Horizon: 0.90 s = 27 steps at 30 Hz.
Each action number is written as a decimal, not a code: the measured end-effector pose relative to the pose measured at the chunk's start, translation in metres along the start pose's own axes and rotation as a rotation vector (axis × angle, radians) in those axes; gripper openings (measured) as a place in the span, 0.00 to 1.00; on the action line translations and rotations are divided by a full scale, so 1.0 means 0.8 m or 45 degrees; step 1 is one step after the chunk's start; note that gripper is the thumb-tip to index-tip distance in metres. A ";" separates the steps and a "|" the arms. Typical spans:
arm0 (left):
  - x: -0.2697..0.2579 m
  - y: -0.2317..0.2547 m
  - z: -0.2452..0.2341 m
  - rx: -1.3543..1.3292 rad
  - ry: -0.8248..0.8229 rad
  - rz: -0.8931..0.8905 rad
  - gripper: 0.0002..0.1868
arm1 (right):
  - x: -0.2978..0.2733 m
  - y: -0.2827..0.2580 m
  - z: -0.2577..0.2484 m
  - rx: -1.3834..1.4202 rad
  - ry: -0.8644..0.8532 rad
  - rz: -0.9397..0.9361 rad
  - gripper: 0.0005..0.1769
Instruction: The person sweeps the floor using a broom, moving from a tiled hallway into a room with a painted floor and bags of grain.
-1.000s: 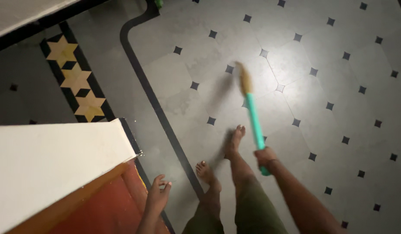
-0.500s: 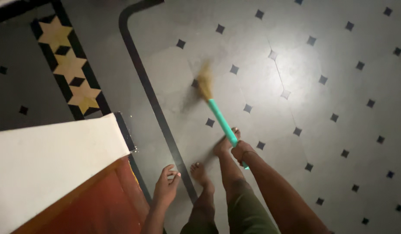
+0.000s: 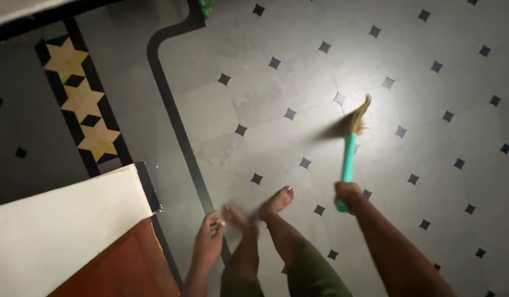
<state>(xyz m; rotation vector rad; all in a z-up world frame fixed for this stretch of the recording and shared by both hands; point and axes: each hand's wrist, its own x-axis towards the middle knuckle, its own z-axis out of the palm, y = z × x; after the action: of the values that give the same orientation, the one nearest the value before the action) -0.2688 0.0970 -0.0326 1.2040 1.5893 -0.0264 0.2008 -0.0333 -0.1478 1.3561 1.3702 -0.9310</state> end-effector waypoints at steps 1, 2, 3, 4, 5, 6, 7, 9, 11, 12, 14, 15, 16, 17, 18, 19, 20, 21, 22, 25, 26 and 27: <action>-0.003 0.009 0.010 -0.032 0.015 0.082 0.24 | 0.013 -0.017 -0.020 0.190 0.034 0.075 0.16; 0.003 0.023 0.018 -0.065 0.034 0.178 0.23 | 0.027 -0.025 -0.046 0.380 0.079 0.157 0.15; 0.009 0.038 0.022 -0.036 -0.022 0.068 0.23 | 0.041 -0.040 -0.087 0.294 0.247 0.018 0.15; 0.007 0.051 0.025 -0.006 -0.082 -0.050 0.23 | 0.047 -0.056 -0.117 0.485 0.180 -0.056 0.15; 0.009 0.064 0.027 0.022 -0.141 -0.167 0.22 | 0.048 -0.068 -0.153 0.648 0.171 -0.045 0.15; 0.012 0.076 0.025 0.024 -0.167 -0.189 0.22 | 0.043 -0.078 -0.186 0.857 0.147 0.011 0.15; 0.015 0.086 0.023 0.025 -0.192 -0.211 0.22 | 0.033 -0.079 -0.214 1.120 0.109 0.102 0.16; 0.031 0.104 0.015 0.056 -0.201 -0.219 0.23 | -0.024 -0.063 -0.278 1.375 0.097 0.220 0.17; 0.049 0.113 0.008 0.112 -0.180 -0.215 0.24 | -0.062 -0.043 -0.323 1.319 0.170 0.281 0.20; 0.055 0.112 0.003 0.135 -0.190 -0.229 0.24 | -0.075 -0.028 -0.328 1.204 0.309 0.286 0.22; 0.083 0.116 -0.009 0.177 -0.206 -0.242 0.26 | -0.086 0.006 -0.320 1.239 0.368 0.399 0.24; 0.104 0.122 -0.015 0.183 -0.198 -0.212 0.26 | -0.084 0.025 -0.309 1.393 0.288 0.509 0.22; 0.110 0.117 -0.028 0.189 -0.176 -0.212 0.26 | -0.075 0.042 -0.295 1.461 0.285 0.575 0.23; 0.114 0.110 -0.041 0.196 -0.155 -0.213 0.26 | -0.065 0.069 -0.277 1.528 0.281 0.643 0.24; 0.134 0.114 -0.054 0.208 -0.083 -0.169 0.26 | -0.047 0.097 -0.265 1.603 0.305 0.676 0.24; 0.153 0.118 -0.062 0.220 -0.011 -0.125 0.27 | -0.020 0.115 -0.259 1.678 0.327 0.707 0.25; 0.143 0.106 -0.060 0.231 0.028 -0.122 0.28 | 0.001 0.128 -0.241 1.761 0.269 0.769 0.24; 0.148 0.102 -0.066 0.214 0.018 -0.070 0.27 | 0.015 0.147 -0.242 1.843 0.209 0.833 0.25; 0.161 0.109 -0.080 0.202 0.009 -0.019 0.27 | 0.017 0.158 -0.240 1.926 0.147 0.897 0.26; 0.170 0.142 -0.102 0.175 0.026 -0.041 0.27 | 0.038 0.147 -0.276 1.882 0.150 0.799 0.20; 0.167 0.148 -0.105 0.169 0.026 -0.098 0.27 | 0.036 0.130 -0.298 1.838 0.210 0.779 0.20; 0.173 0.157 -0.106 0.155 0.035 -0.066 0.26 | 0.035 0.103 -0.330 1.794 0.268 0.758 0.21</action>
<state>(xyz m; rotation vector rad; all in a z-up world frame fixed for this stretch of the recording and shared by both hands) -0.2285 0.2982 -0.0331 1.2613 1.6622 -0.1427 0.2541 0.2355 -0.1009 2.7310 0.1704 -1.3761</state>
